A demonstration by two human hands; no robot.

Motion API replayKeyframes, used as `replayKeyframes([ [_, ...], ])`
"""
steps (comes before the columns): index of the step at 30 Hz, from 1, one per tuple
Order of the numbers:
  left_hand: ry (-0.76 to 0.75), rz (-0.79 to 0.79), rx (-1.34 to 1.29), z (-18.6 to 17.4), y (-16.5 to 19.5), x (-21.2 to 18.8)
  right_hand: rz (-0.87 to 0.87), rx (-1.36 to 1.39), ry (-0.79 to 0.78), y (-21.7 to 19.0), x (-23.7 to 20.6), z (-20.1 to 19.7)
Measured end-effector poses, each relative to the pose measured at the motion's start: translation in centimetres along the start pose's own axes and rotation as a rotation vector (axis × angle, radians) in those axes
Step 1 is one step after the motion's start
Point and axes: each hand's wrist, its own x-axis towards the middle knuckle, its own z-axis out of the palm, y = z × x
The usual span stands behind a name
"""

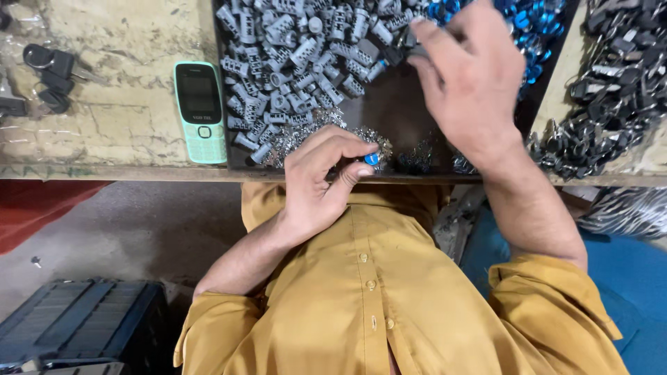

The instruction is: The person sits at a workbench assembling small padlock components by hand. They pick a lock body, fit a blue cap and internal spring parts onto it, press the pieces together, and place the finished assembly back on the tray, repeating this cycle.

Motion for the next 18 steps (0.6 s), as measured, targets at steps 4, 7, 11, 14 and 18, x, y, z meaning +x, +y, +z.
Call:
replayKeyframes([
  [4,0.002,-0.029,-0.038,-0.1,0.0,0.0,0.015,0.039,-0.021,0.1,1.0,1.0],
  [7,-0.002,-0.141,-0.102,-0.1,0.1,-0.1,0.086,0.144,0.017,-0.7,0.0,-0.3],
  [11,-0.005,-0.339,-0.302,-0.3,0.2,-0.4,0.135,0.397,0.094,-4.1,-2.7,-3.1],
  [14,-0.050,-0.167,-0.257,-0.6,-0.1,-0.1,0.322,0.768,0.182,-6.9,-4.0,-3.2],
  [18,-0.108,-0.116,-0.292,-0.4,0.0,0.2,0.358,0.821,0.079,-7.5,-5.4,-4.1],
])
